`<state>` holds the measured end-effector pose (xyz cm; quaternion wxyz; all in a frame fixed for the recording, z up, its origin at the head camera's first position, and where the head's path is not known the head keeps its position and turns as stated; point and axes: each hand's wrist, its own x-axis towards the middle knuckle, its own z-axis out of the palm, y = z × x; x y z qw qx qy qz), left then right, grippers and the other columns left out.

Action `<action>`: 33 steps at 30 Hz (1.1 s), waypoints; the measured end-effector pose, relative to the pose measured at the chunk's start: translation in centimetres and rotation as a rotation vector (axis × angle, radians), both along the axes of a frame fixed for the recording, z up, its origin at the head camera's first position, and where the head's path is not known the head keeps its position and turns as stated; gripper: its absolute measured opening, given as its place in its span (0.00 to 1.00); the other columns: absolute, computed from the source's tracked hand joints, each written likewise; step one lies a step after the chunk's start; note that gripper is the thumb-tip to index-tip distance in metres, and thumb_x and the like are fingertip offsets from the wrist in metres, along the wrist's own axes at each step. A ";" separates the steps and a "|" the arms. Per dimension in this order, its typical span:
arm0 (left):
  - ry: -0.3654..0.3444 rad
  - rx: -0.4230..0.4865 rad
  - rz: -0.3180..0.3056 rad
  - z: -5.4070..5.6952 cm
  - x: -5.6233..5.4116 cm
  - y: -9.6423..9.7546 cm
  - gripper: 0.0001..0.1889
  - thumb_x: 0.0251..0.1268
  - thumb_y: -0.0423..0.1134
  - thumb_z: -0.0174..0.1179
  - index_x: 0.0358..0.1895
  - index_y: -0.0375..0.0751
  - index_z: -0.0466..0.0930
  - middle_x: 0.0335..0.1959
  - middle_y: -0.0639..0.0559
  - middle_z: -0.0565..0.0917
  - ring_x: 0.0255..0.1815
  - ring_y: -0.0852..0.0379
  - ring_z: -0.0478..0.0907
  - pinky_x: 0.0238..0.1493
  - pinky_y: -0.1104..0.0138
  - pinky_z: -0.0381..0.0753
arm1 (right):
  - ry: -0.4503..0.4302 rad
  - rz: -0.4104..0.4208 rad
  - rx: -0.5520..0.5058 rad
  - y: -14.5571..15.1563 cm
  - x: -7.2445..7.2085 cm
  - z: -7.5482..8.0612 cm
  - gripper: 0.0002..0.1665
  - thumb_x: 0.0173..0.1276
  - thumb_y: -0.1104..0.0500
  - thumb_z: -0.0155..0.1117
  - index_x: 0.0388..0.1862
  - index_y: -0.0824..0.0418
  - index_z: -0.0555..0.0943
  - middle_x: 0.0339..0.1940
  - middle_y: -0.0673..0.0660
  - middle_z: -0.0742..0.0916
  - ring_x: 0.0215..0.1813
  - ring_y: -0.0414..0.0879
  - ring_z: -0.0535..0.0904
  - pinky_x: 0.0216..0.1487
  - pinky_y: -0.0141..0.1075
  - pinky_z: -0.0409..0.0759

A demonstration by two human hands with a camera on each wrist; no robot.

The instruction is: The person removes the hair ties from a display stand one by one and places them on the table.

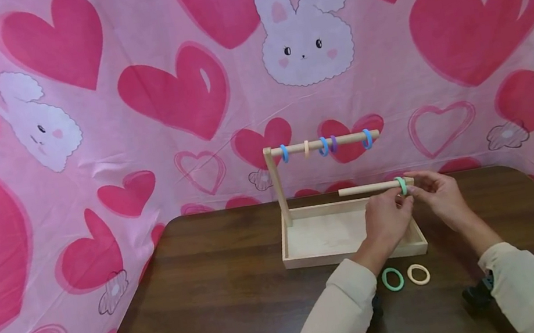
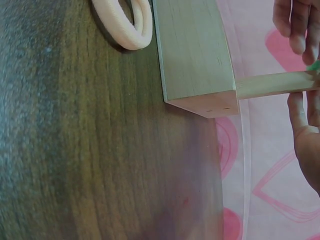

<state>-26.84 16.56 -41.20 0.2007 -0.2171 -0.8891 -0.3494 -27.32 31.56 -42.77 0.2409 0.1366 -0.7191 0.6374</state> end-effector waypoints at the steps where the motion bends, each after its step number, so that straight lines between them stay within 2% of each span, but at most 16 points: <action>1: 0.003 -0.004 0.001 0.0 0.0 0.0 0.06 0.67 0.46 0.67 0.43 0.55 0.90 0.28 0.65 0.90 0.28 0.72 0.80 0.27 0.85 0.61 | 0.002 -0.003 0.004 0.0 0.0 0.0 0.20 0.67 0.76 0.63 0.52 0.59 0.87 0.31 0.33 0.87 0.33 0.27 0.78 0.33 0.20 0.74; 6: 0.037 -0.028 0.003 0.0 -0.1 0.0 0.05 0.68 0.45 0.66 0.41 0.55 0.90 0.25 0.64 0.89 0.27 0.70 0.80 0.26 0.83 0.62 | 0.006 -0.008 0.002 0.0 0.0 0.0 0.18 0.68 0.73 0.65 0.51 0.57 0.87 0.30 0.36 0.87 0.33 0.27 0.77 0.33 0.20 0.74; 10: 0.083 -0.078 0.033 0.0 -0.2 -0.1 0.05 0.69 0.45 0.65 0.37 0.55 0.89 0.22 0.64 0.87 0.29 0.65 0.84 0.25 0.79 0.67 | 0.005 0.010 -0.008 0.0 -0.1 -0.1 0.18 0.67 0.75 0.64 0.52 0.60 0.87 0.32 0.34 0.88 0.35 0.26 0.79 0.34 0.19 0.76; 15: 0.107 -0.123 0.053 0.0 -0.3 -0.1 0.07 0.70 0.46 0.63 0.33 0.55 0.87 0.23 0.64 0.86 0.30 0.63 0.86 0.26 0.76 0.73 | 0.006 -0.006 0.008 0.0 -0.1 -0.1 0.21 0.67 0.76 0.64 0.51 0.57 0.87 0.32 0.33 0.88 0.35 0.26 0.79 0.34 0.19 0.75; 19: 0.125 -0.127 0.055 0.1 -0.3 -0.2 0.08 0.71 0.46 0.62 0.33 0.54 0.87 0.25 0.62 0.88 0.32 0.62 0.87 0.28 0.75 0.75 | 0.014 0.001 -0.004 0.0 -0.2 0.0 0.22 0.67 0.76 0.64 0.50 0.53 0.88 0.32 0.34 0.88 0.35 0.27 0.78 0.34 0.20 0.74; 29: 0.164 -0.145 0.073 0.1 -0.2 -0.4 0.09 0.74 0.47 0.60 0.37 0.54 0.88 0.30 0.61 0.91 0.35 0.62 0.89 0.31 0.74 0.80 | 0.015 -0.010 0.007 -0.1 -0.2 0.1 0.20 0.65 0.77 0.64 0.52 0.62 0.86 0.33 0.33 0.88 0.35 0.27 0.78 0.35 0.20 0.74; 33: 0.171 -0.136 0.072 0.1 -0.1 -0.5 0.08 0.74 0.46 0.60 0.38 0.54 0.88 0.32 0.61 0.91 0.36 0.62 0.89 0.33 0.74 0.81 | 0.013 -0.007 0.003 -0.1 -0.1 0.1 0.20 0.65 0.77 0.64 0.51 0.60 0.87 0.33 0.33 0.88 0.35 0.28 0.78 0.34 0.20 0.74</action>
